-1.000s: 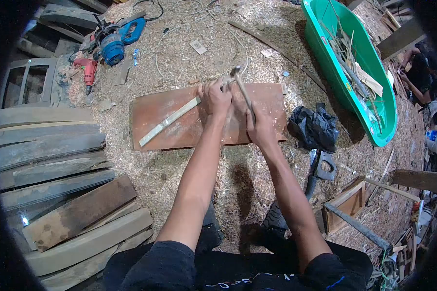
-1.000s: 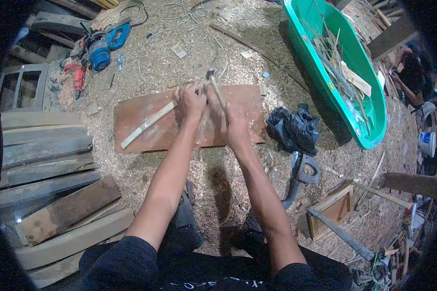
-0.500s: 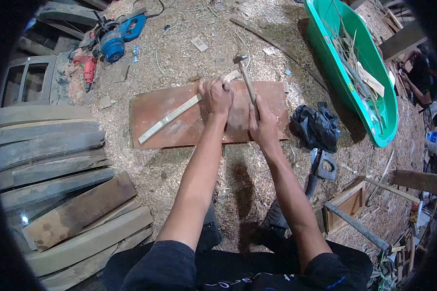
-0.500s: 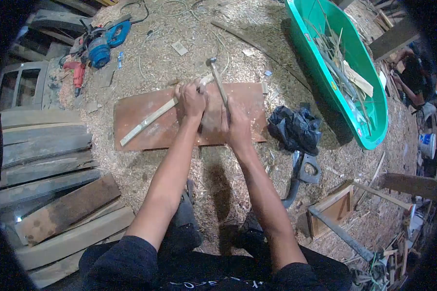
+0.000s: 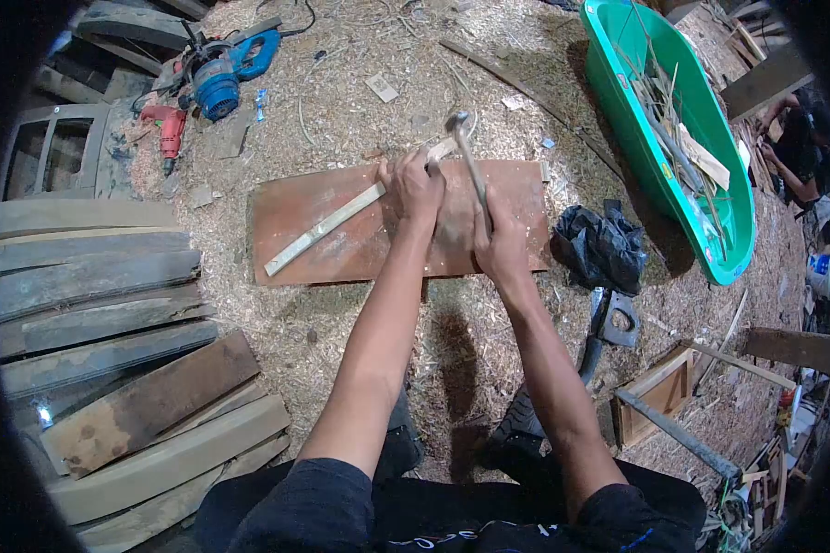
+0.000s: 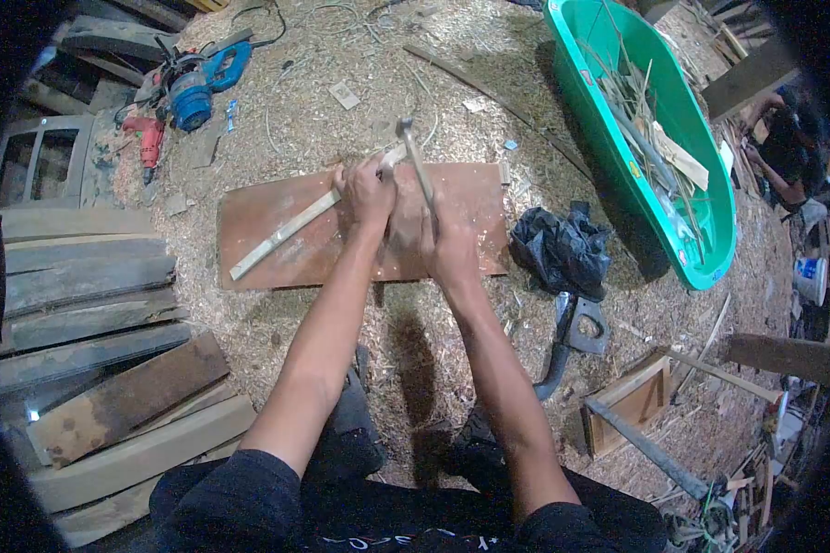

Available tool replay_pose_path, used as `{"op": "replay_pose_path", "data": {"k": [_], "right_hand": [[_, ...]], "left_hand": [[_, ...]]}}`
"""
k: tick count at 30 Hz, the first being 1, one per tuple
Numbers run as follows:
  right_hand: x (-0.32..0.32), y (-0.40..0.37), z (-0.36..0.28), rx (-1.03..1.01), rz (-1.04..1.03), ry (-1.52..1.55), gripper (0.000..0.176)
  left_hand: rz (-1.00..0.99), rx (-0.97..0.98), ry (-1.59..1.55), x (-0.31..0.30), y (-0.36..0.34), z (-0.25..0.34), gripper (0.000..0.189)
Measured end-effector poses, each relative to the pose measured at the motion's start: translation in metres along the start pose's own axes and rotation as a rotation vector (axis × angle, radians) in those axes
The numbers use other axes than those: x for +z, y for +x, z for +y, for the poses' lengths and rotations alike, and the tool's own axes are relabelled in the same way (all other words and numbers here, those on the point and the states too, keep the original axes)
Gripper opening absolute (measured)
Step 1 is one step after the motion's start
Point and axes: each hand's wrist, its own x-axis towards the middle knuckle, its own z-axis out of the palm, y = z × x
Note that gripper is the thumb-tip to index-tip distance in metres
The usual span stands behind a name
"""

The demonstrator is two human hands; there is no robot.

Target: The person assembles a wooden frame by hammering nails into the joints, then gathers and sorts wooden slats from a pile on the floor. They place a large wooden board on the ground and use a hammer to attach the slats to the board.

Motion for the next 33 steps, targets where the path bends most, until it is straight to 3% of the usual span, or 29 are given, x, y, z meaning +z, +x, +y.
{"op": "replay_pose_path", "data": {"k": [3, 5, 8, 11, 13, 16, 17, 20, 23, 26, 29, 33], "right_hand": [[0.004, 0.000, 0.001, -0.098, 0.119, 0.064, 0.036], [0.009, -0.003, 0.013, -0.109, 0.084, -0.008, 0.036], [0.009, -0.007, 0.020, 0.046, -0.083, -0.114, 0.036], [0.004, -0.003, 0.003, -0.072, 0.077, 0.071, 0.036], [0.007, -0.007, 0.007, -0.072, 0.043, 0.007, 0.036], [0.003, -0.002, 0.009, -0.002, -0.065, -0.114, 0.036], [0.002, -0.002, 0.010, 0.043, -0.116, -0.159, 0.037], [0.003, -0.001, -0.004, -0.076, 0.111, 0.027, 0.036], [0.004, -0.009, 0.003, 0.060, -0.038, 0.022, 0.036], [0.012, -0.006, 0.015, -0.026, -0.040, -0.089, 0.036], [0.002, 0.001, -0.013, -0.027, 0.070, 0.032, 0.037], [0.001, -0.003, 0.002, 0.094, -0.068, -0.050, 0.038]], "left_hand": [[0.026, 0.027, 0.018, 0.008, -0.003, -0.012, 0.025], [0.005, 0.026, 0.029, 0.005, -0.001, -0.007, 0.025], [-0.026, 0.008, 0.048, 0.003, 0.002, -0.002, 0.026], [0.001, 0.017, 0.047, 0.011, -0.003, -0.013, 0.026], [0.067, 0.066, 0.022, 0.010, -0.002, -0.013, 0.027], [-0.165, -0.060, 0.095, -0.007, 0.005, 0.006, 0.028], [-0.107, -0.031, 0.091, -0.005, 0.004, 0.004, 0.027], [0.001, 0.031, 0.078, 0.009, -0.001, -0.012, 0.026], [-0.029, 0.020, 0.070, 0.006, 0.000, -0.010, 0.029], [-0.054, -0.006, 0.055, 0.003, 0.002, -0.004, 0.029], [-0.030, 0.023, 0.033, 0.008, -0.003, -0.015, 0.029], [-0.052, 0.013, 0.087, 0.002, 0.002, -0.004, 0.027]]}}
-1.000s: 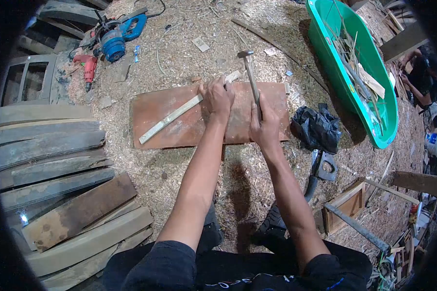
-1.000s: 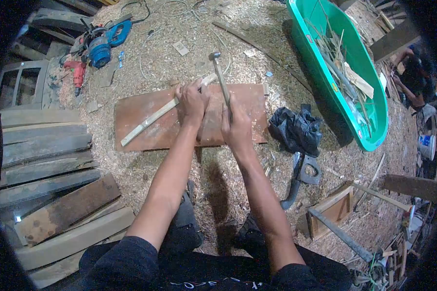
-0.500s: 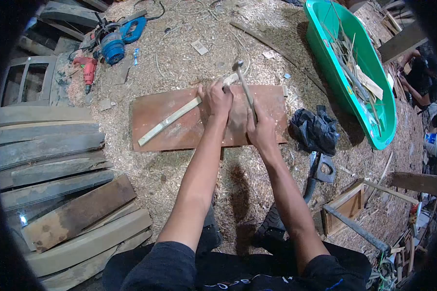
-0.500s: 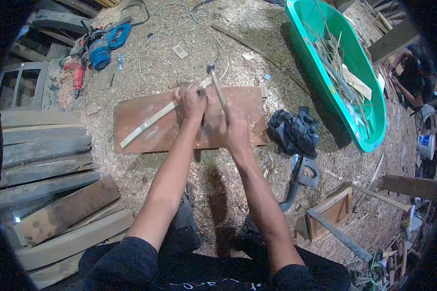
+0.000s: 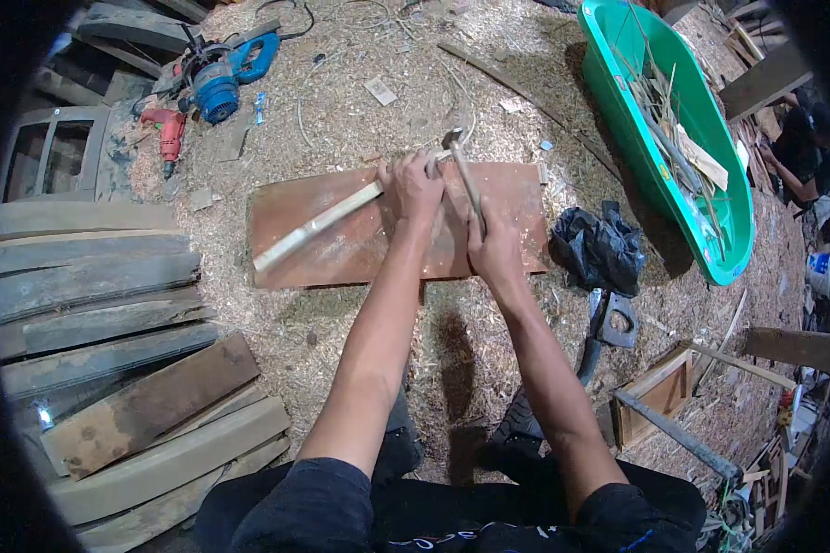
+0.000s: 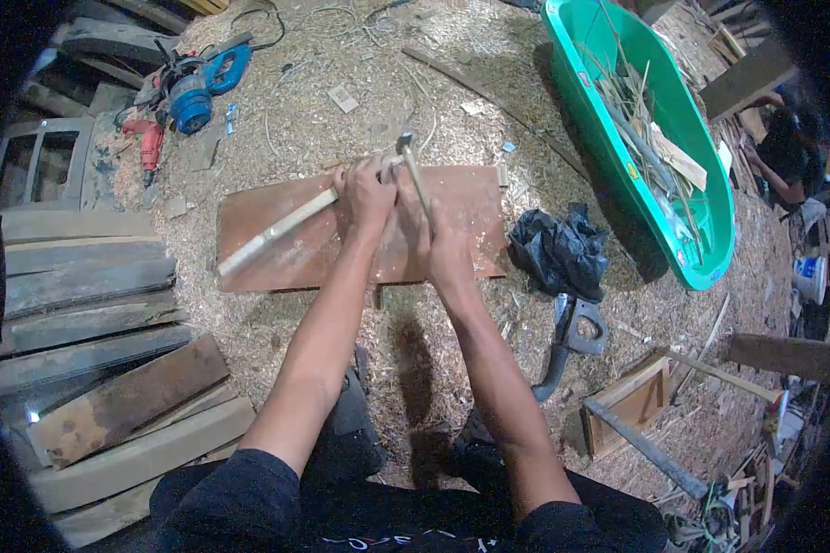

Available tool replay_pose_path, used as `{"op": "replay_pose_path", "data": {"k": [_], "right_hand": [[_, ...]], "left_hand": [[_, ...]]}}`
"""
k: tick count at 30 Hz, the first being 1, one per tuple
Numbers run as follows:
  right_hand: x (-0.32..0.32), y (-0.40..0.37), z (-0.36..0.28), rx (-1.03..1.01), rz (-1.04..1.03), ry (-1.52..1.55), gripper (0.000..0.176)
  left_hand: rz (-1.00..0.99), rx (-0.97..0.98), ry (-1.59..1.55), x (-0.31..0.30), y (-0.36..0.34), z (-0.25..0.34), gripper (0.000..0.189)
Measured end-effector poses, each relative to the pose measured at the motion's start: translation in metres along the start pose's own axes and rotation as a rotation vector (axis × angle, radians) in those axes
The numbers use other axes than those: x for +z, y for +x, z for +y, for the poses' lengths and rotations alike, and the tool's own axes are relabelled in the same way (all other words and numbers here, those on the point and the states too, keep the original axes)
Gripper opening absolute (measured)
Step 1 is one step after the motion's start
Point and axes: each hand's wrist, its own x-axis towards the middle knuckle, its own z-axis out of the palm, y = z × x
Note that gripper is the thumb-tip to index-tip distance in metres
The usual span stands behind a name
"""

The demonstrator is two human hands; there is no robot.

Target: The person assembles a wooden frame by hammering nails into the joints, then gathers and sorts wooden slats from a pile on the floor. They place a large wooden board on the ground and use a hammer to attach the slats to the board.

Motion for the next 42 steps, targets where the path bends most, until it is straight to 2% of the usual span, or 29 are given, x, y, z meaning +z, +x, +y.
{"op": "replay_pose_path", "data": {"k": [2, 5, 8, 10, 11, 14, 16, 17, 20, 21, 24, 27, 30, 31, 33, 34, 36, 40, 42], "right_hand": [[0.001, 0.001, 0.002, 0.013, 0.039, 0.017, 0.038], [0.006, 0.004, 0.005, -0.255, 0.266, 0.097, 0.039], [0.013, -0.002, 0.021, -0.091, 0.057, -0.007, 0.039], [0.004, 0.002, 0.010, -0.002, 0.012, 0.052, 0.041], [0.000, 0.005, 0.005, 0.043, -0.012, 0.081, 0.041], [-0.003, 0.009, 0.002, -0.210, 0.185, 0.101, 0.043], [0.000, 0.001, 0.011, -0.014, 0.004, 0.049, 0.040], [0.004, 0.001, 0.015, 0.078, -0.087, 0.025, 0.038], [0.013, 0.005, 0.025, -0.136, 0.025, -0.058, 0.036], [0.008, 0.003, 0.013, -0.109, 0.046, 0.049, 0.035], [0.011, 0.001, 0.010, -0.285, 0.211, 0.067, 0.035], [0.006, 0.001, 0.013, 0.147, -0.126, -0.046, 0.038], [0.003, -0.002, 0.004, -0.124, 0.174, 0.128, 0.042], [0.003, -0.001, 0.002, -0.154, 0.204, 0.136, 0.042], [0.002, -0.004, 0.005, -0.012, 0.021, 0.040, 0.043], [0.002, -0.002, 0.006, 0.052, -0.067, -0.005, 0.043], [0.008, 0.003, 0.012, -0.058, 0.026, 0.000, 0.042], [0.004, 0.003, -0.002, -0.111, 0.186, 0.130, 0.040], [0.006, 0.001, 0.007, -0.034, 0.041, 0.004, 0.039]], "left_hand": [[0.008, 0.013, 0.001, 0.006, -0.001, -0.005, 0.026], [-0.017, 0.048, 0.003, 0.001, -0.004, -0.006, 0.025], [-0.044, 0.052, 0.027, -0.003, 0.000, -0.002, 0.025], [-0.137, 0.034, 0.082, -0.011, 0.000, 0.005, 0.024], [-0.099, 0.042, 0.082, -0.011, 0.001, 0.005, 0.023], [-0.009, 0.062, 0.066, 0.002, -0.005, -0.006, 0.019], [0.057, 0.079, 0.036, 0.002, -0.002, -0.004, 0.017], [0.001, 0.050, 0.041, 0.002, -0.003, -0.002, 0.020], [-0.057, 0.033, 0.024, 0.003, 0.000, -0.005, 0.022], [-0.057, 0.048, 0.072, 0.007, 0.000, -0.009, 0.021], [0.069, 0.119, 0.029, 0.013, -0.004, -0.015, 0.021], [-0.082, 0.056, 0.070, 0.006, 0.001, -0.005, 0.023], [0.017, 0.078, 0.052, 0.004, -0.002, -0.005, 0.022], [0.052, 0.102, 0.060, 0.007, -0.002, -0.007, 0.020], [0.123, 0.146, 0.074, 0.004, -0.002, -0.005, 0.016], [0.038, 0.111, 0.079, -0.001, 0.000, -0.001, 0.017], [-0.132, 0.043, 0.090, -0.010, 0.002, 0.006, 0.020], [0.010, 0.090, 0.061, 0.004, -0.003, -0.006, 0.018], [0.013, 0.070, 0.075, 0.007, -0.001, -0.005, 0.017]]}}
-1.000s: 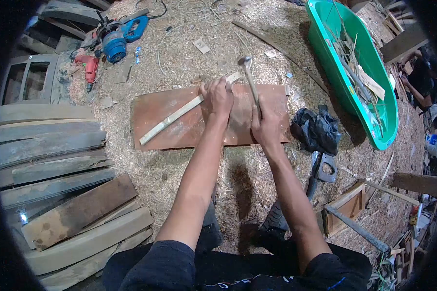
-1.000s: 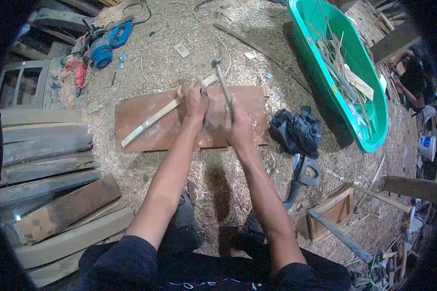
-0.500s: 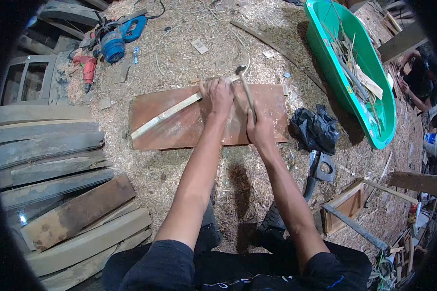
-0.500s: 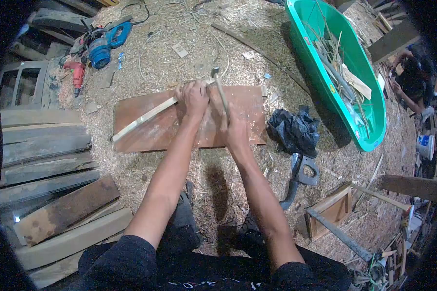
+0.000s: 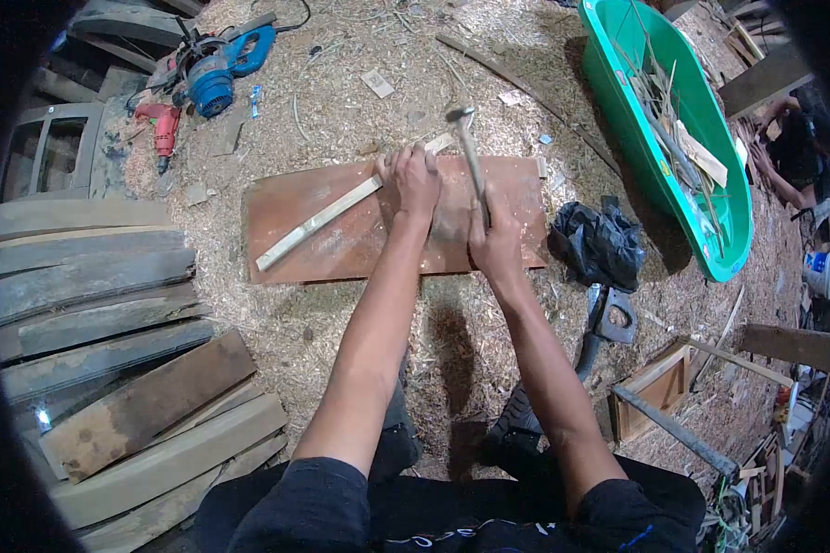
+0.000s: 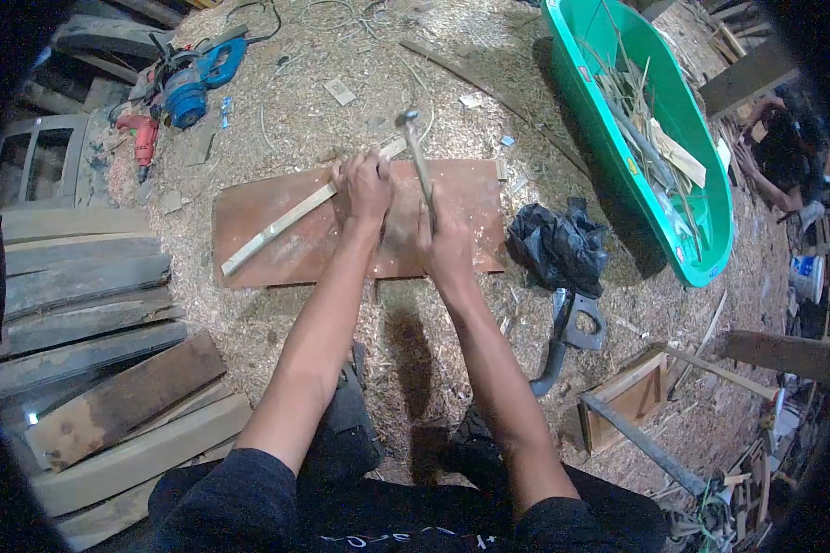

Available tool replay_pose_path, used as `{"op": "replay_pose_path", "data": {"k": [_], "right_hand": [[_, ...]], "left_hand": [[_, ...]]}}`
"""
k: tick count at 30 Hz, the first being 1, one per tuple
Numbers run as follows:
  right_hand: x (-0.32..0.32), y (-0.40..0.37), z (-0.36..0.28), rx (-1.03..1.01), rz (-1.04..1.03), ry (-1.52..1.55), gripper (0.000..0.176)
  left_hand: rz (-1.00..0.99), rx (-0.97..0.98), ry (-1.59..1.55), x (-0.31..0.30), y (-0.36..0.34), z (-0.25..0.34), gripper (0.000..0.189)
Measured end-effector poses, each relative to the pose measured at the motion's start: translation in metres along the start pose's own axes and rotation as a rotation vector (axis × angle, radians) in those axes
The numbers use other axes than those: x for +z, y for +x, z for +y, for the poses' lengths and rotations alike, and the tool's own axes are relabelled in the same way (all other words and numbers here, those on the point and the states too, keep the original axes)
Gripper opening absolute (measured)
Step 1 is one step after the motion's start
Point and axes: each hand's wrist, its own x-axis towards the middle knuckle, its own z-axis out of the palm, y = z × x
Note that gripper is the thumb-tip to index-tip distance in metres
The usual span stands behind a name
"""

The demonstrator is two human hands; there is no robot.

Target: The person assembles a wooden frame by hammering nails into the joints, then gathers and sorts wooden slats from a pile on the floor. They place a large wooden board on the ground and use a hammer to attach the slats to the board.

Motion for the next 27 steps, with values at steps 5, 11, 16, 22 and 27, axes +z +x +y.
{"op": "replay_pose_path", "data": {"k": [5, 11, 16, 22, 27], "right_hand": [[0.000, 0.006, 0.006, 0.199, -0.008, 0.180, 0.038], [0.004, 0.011, 0.025, 0.067, 0.069, 0.204, 0.035], [-0.002, 0.004, 0.015, 0.147, 0.094, 0.322, 0.035], [0.005, 0.003, 0.022, 0.128, 0.096, 0.281, 0.035], [0.002, 0.002, 0.017, 0.119, 0.088, 0.291, 0.037]], "left_hand": [[0.010, -0.013, -0.041, 0.005, 0.002, -0.002, 0.018], [0.051, 0.020, -0.102, 0.000, 0.000, -0.004, 0.018], [-0.375, -0.010, -0.093, -0.030, 0.031, -0.009, 0.028], [-0.307, 0.059, -0.131, -0.048, 0.032, -0.014, 0.030], [-0.282, 0.057, -0.135, -0.053, 0.029, -0.010, 0.027]]}}
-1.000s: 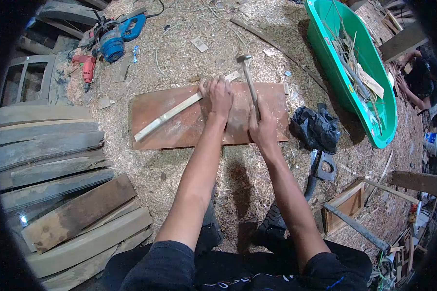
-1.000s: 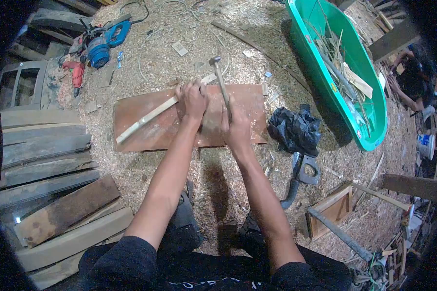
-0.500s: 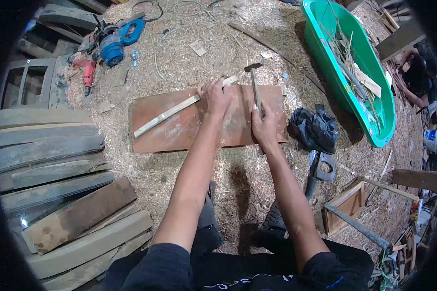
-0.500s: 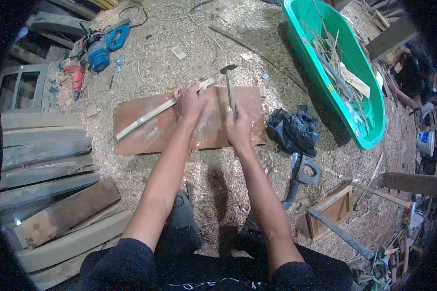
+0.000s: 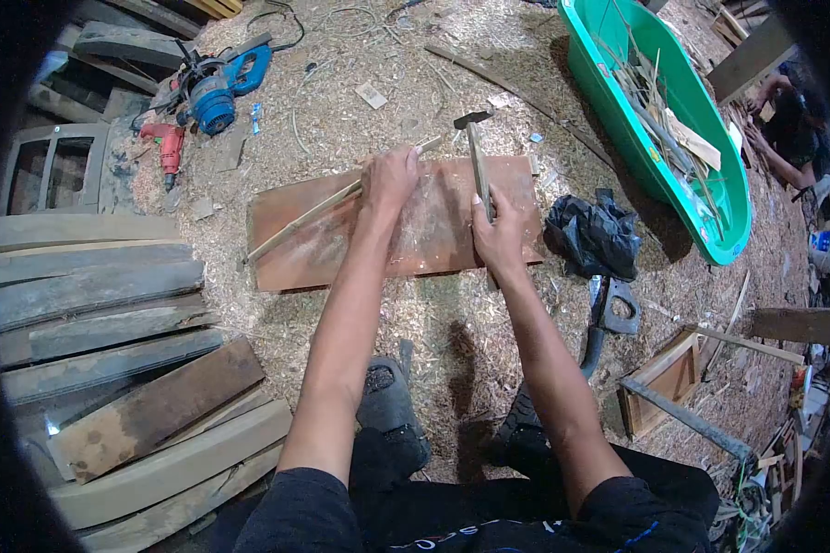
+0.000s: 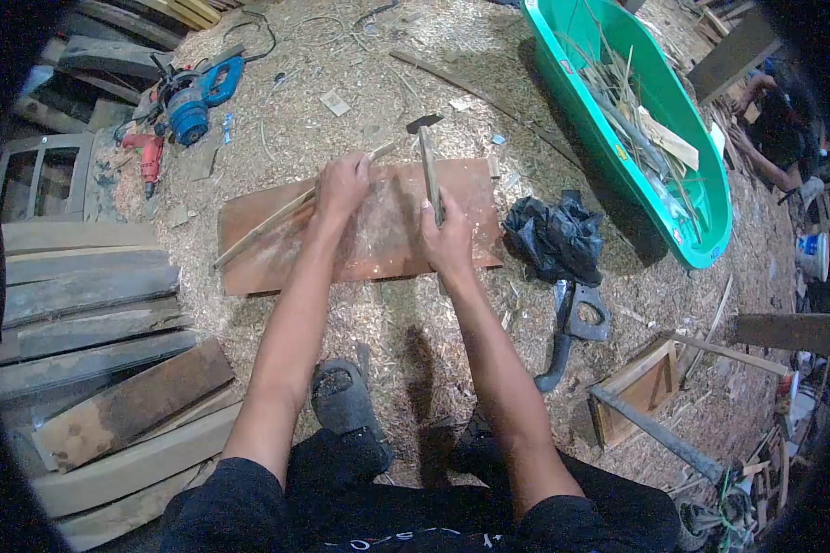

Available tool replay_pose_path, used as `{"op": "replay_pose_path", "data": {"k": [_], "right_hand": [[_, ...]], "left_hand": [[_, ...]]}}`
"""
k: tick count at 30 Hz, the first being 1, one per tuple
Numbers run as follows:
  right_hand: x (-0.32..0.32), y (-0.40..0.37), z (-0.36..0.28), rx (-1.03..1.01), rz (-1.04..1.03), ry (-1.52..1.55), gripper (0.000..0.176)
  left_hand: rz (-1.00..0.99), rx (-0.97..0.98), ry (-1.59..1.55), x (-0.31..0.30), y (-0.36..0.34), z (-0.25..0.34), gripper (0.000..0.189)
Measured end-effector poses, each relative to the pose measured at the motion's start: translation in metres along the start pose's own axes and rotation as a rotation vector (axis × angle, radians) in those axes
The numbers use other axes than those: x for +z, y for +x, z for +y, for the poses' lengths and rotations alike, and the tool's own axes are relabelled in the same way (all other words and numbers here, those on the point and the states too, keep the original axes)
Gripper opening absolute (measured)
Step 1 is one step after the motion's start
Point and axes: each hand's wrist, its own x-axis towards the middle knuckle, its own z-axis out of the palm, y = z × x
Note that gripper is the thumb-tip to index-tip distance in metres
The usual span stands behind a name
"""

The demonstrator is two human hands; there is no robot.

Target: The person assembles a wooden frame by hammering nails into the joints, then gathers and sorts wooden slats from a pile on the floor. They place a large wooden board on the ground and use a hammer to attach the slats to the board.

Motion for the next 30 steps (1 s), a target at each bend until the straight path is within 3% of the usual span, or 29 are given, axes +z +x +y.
{"op": "replay_pose_path", "data": {"k": [5, 10, 14, 20, 30], "right_hand": [[-0.002, -0.006, -0.008, -0.090, 0.046, 0.029, 0.035], [-0.003, -0.018, -0.013, 0.032, -0.036, -0.067, 0.035], [0.004, -0.023, 0.003, -0.102, -0.097, -0.096, 0.038], [0.013, -0.026, 0.002, -0.239, 0.008, -0.122, 0.039], [0.008, -0.022, -0.023, -0.131, -0.014, -0.085, 0.041]], "left_hand": [[0.124, 0.030, -0.045, 0.005, -0.006, 0.003, 0.026], [0.235, 0.070, 0.043, 0.040, -0.020, -0.003, 0.028], [0.144, -0.016, 0.037, 0.046, -0.024, 0.000, 0.033], [0.176, -0.033, 0.043, 0.049, -0.021, 0.001, 0.031], [0.239, -0.044, 0.064, 0.062, -0.017, -0.005, 0.027]]}}
